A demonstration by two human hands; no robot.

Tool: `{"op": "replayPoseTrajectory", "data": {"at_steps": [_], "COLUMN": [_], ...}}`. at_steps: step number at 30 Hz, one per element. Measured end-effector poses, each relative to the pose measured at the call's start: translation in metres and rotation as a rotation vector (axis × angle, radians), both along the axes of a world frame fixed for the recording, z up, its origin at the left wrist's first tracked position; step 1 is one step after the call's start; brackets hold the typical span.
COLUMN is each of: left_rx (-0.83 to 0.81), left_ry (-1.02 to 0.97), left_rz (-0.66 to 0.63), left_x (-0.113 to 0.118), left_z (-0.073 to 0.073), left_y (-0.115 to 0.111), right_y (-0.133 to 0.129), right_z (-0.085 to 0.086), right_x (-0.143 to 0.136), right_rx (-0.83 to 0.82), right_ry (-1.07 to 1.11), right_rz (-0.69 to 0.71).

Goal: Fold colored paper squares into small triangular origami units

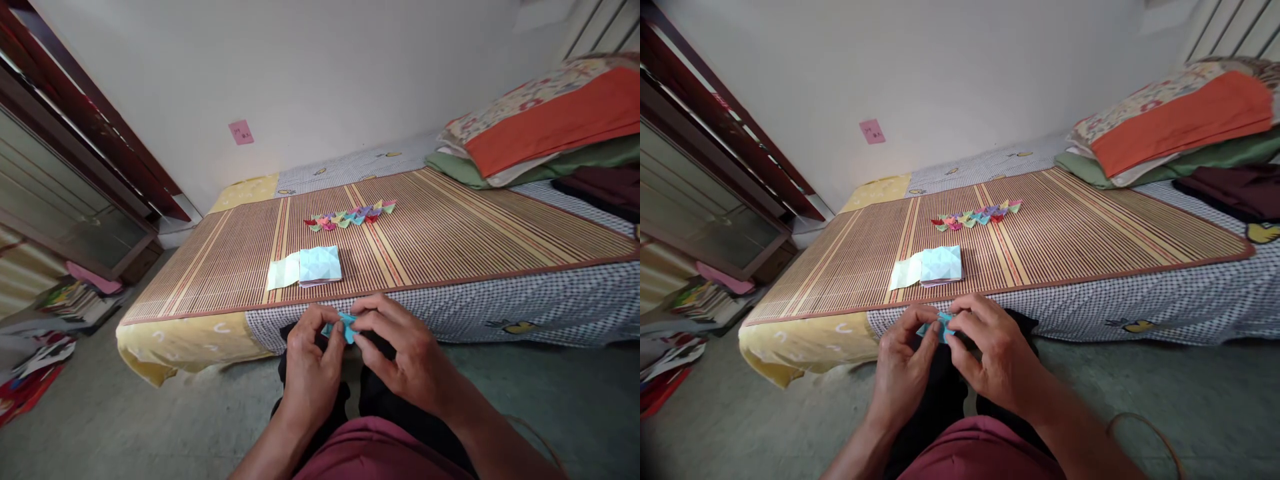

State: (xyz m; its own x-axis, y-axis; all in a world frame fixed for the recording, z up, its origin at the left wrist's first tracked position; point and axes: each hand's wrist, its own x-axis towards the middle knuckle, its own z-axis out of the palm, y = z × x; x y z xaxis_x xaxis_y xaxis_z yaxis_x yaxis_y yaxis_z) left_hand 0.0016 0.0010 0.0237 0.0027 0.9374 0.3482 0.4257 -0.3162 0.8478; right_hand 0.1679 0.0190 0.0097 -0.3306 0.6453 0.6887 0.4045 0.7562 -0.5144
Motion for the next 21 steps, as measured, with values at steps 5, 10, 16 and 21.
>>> {"op": "replayPoseTrajectory", "data": {"at_steps": [5,10,16,21], "left_rx": [-0.023,0.011,0.021,0.058], "left_ry": [-0.059,-0.026,-0.005,0.018], "left_rz": [-0.003,0.02,0.016,-0.002], "left_x": [0.002,0.002,0.001,0.003], "left_z": [-0.003,-0.006,-0.008,-0.005], "left_y": [0.0,0.001,0.0,0.0], "right_y": [0.001,0.0,0.0,0.0], "right_z": [-0.001,0.0,-0.001,-0.001], "right_x": [-0.006,-0.013,-0.017,-0.017], "right_rx": [0.105,0.138,0.091,0.068], "right_ry": [-0.004,-0.045,-0.021,-0.01], "right_rz": [-0.176,-0.264,-0.25,-0.249]}}
